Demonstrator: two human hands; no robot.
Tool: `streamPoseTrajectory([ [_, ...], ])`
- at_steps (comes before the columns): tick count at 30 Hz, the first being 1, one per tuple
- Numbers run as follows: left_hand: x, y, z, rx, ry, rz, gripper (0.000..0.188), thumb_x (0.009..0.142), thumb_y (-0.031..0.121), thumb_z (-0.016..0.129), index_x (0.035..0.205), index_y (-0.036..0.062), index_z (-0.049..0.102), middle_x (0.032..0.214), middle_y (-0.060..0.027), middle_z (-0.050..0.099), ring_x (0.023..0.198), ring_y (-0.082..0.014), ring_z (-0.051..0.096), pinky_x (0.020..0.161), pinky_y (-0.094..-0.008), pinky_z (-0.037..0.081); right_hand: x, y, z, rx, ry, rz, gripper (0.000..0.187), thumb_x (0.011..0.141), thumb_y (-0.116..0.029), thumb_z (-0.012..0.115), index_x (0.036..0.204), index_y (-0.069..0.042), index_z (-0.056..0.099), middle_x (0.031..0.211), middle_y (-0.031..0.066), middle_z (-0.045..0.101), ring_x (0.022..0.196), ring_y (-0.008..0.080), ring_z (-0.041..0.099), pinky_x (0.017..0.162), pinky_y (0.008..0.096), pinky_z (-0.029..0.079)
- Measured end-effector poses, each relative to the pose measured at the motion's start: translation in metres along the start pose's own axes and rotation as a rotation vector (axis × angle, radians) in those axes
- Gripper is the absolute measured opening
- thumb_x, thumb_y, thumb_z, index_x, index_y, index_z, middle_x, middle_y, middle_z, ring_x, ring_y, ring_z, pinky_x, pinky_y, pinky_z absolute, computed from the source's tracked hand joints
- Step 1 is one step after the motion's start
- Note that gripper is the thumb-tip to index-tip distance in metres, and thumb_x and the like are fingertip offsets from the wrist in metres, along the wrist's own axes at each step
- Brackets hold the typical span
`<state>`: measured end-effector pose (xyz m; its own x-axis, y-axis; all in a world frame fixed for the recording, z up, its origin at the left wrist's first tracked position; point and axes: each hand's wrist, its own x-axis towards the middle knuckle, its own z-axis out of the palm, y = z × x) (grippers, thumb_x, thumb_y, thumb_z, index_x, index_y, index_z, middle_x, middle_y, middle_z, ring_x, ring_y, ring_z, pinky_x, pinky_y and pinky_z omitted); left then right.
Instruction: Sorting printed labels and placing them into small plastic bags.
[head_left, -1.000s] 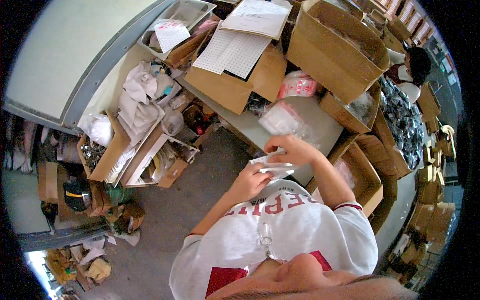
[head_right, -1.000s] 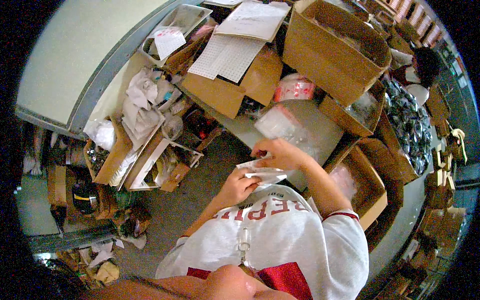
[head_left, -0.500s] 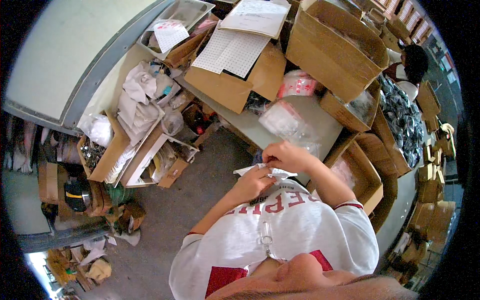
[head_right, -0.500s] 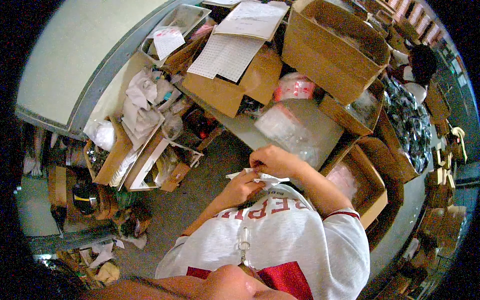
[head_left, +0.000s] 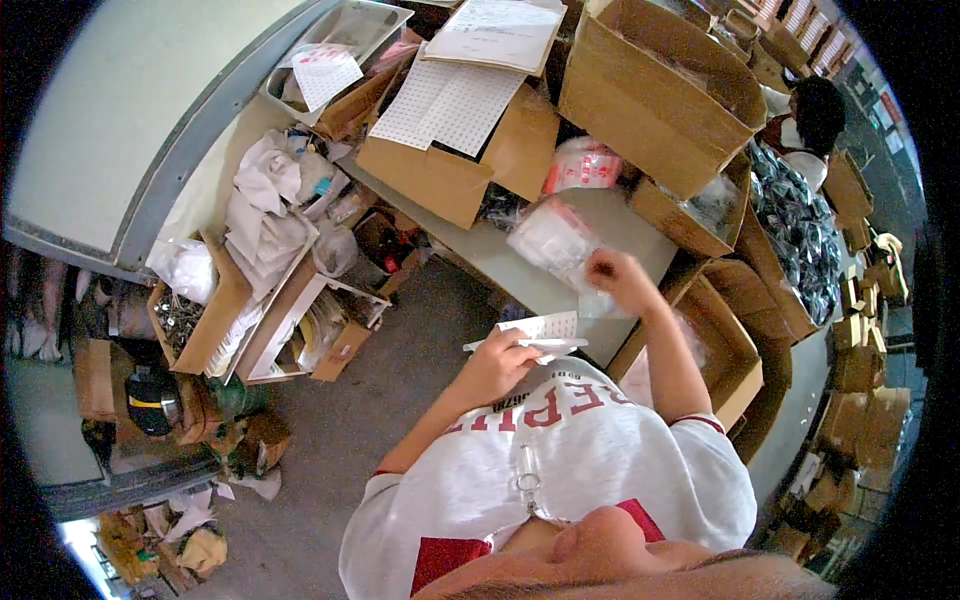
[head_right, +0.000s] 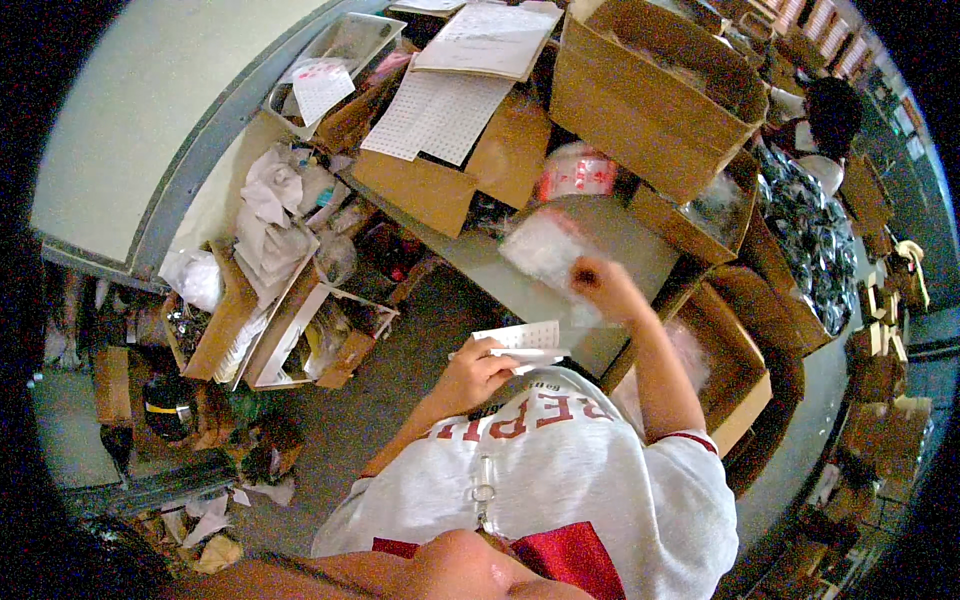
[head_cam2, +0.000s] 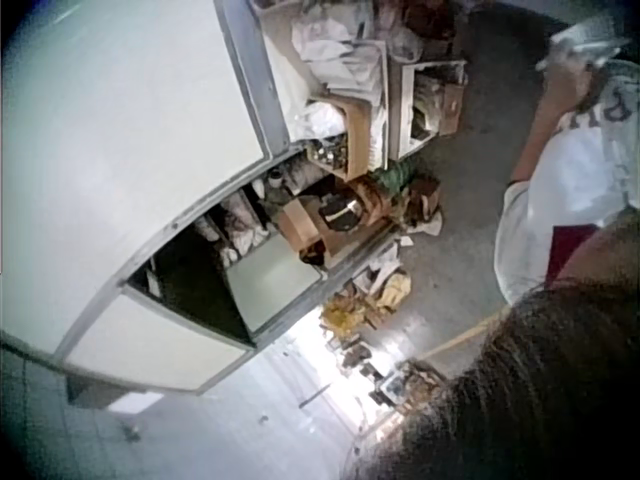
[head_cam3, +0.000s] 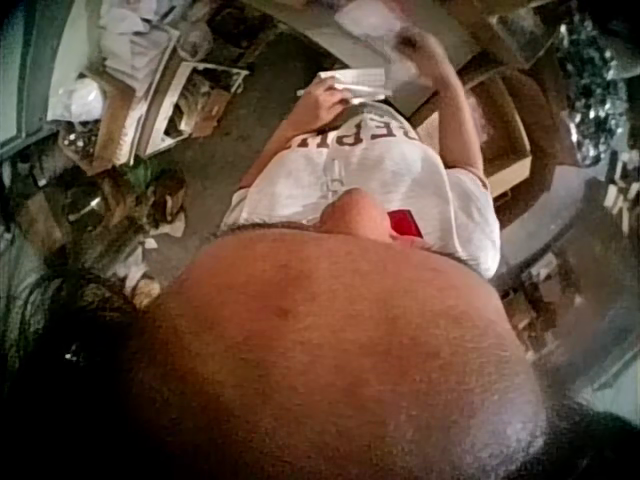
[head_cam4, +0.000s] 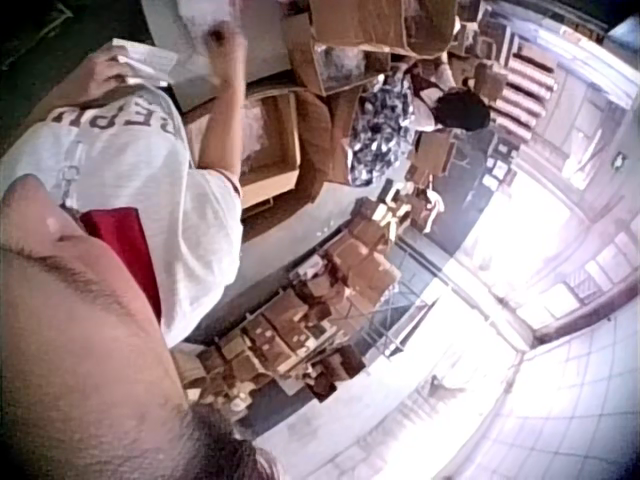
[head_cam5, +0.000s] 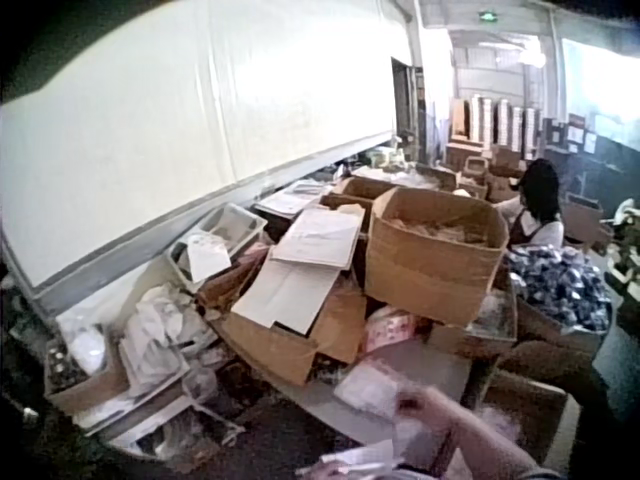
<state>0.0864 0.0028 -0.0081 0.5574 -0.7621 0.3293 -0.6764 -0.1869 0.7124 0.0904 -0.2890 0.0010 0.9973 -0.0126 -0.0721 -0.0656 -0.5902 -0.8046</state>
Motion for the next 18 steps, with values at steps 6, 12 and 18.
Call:
streamPoseTrajectory([
  [6, 0.003, -0.002, 0.001, -0.042, -0.006, -0.007, 0.019, 0.074, 0.009, 0.070, 0.092, 0.0073, 0.070, 0.097, -0.0127, 0.059, 0.089, -0.0310, 0.058, 0.078, -0.0386, 0.048, -0.014, 0.149, 0.005, -0.173, 0.072, 0.232, 0.027, 0.072, -0.001, 0.062, 0.098, -0.002, 0.052, 0.086, 0.0184, 0.060, 0.082, 0.0309, 0.060, 0.074, 0.0375, 0.047],
  [12, 0.001, -0.002, 0.000, -0.040, 0.004, -0.016, 0.020, 0.074, 0.008, 0.070, 0.094, 0.0070, 0.070, 0.098, -0.0139, 0.058, 0.090, -0.0306, 0.058, 0.078, -0.0387, 0.048, -0.016, 0.147, 0.020, -0.386, 0.124, 0.282, 0.040, 0.072, -0.004, 0.067, 0.108, -0.004, 0.047, 0.100, 0.0229, 0.058, 0.099, 0.0413, 0.055, 0.081, 0.0448, 0.044],
  [18, 0.002, -0.003, 0.001, -0.034, -0.013, -0.015, 0.019, 0.074, 0.009, 0.070, 0.093, 0.0071, 0.070, 0.097, -0.0134, 0.059, 0.089, -0.0302, 0.058, 0.078, -0.0382, 0.048, 0.012, 0.157, 0.005, -0.326, 0.087, 0.326, 0.041, 0.074, -0.006, 0.066, 0.110, -0.004, 0.046, 0.091, 0.0225, 0.060, 0.092, 0.0406, 0.058, 0.076, 0.0462, 0.045],
])
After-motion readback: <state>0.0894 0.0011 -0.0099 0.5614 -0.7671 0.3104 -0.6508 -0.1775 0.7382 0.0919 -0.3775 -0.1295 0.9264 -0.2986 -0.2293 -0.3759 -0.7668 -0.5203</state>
